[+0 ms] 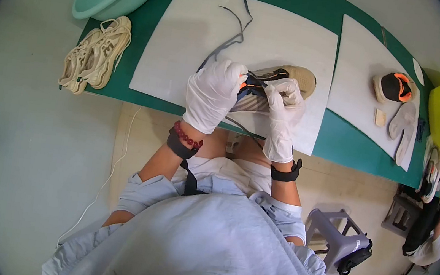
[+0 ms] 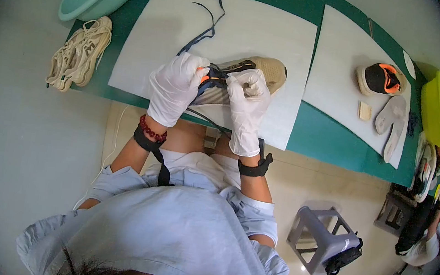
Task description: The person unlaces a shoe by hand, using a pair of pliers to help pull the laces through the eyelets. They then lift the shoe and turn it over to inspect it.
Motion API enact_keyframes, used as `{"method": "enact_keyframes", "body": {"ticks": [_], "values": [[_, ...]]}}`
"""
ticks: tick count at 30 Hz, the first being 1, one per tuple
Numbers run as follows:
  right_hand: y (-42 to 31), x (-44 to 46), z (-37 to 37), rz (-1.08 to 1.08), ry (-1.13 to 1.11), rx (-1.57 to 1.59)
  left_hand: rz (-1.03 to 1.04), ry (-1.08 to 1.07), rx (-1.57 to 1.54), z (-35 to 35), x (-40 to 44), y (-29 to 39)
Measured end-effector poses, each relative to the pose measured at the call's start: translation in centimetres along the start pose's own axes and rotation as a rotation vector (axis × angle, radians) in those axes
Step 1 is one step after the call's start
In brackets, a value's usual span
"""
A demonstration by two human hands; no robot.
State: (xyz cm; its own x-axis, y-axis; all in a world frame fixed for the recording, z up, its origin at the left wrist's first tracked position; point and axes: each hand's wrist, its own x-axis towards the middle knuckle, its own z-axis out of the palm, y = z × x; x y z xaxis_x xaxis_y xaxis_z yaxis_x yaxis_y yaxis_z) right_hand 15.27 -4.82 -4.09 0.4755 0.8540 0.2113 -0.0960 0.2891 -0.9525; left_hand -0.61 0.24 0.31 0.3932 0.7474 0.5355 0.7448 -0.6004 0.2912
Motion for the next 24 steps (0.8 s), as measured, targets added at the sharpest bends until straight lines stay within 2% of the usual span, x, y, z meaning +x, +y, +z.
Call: {"method": "enact_keyframes", "body": {"ticks": [4, 11, 16, 19, 22, 24], "values": [[0.0, 0.0, -0.9, -0.026, 0.0, 0.098, -0.039, -0.024, -0.003, 0.2, -0.2, 0.0], [0.1, -0.2, -1.8, -0.061, -0.033, -0.047, -0.034, -0.024, -0.05, -0.1, 0.0, 0.3], [1.0, -0.6, -1.9, 0.04, -0.05, -0.135, -0.025, -0.012, -0.023, 0.2, 0.1, 0.3], [-0.5, -0.5, -0.7, -0.106, -0.023, -0.54, -0.027, -0.01, -0.055, 0.0, 0.0, 0.1], [-3.1, -0.6, 0.2, -0.102, -0.043, -0.72, -0.007, 0.0, -0.057, 0.2, 0.1, 0.0], [-4.3, -0.2, 1.0, -0.19, -0.052, -0.802, -0.004, -0.01, -0.051, 0.1, -0.1, 0.0]]}}
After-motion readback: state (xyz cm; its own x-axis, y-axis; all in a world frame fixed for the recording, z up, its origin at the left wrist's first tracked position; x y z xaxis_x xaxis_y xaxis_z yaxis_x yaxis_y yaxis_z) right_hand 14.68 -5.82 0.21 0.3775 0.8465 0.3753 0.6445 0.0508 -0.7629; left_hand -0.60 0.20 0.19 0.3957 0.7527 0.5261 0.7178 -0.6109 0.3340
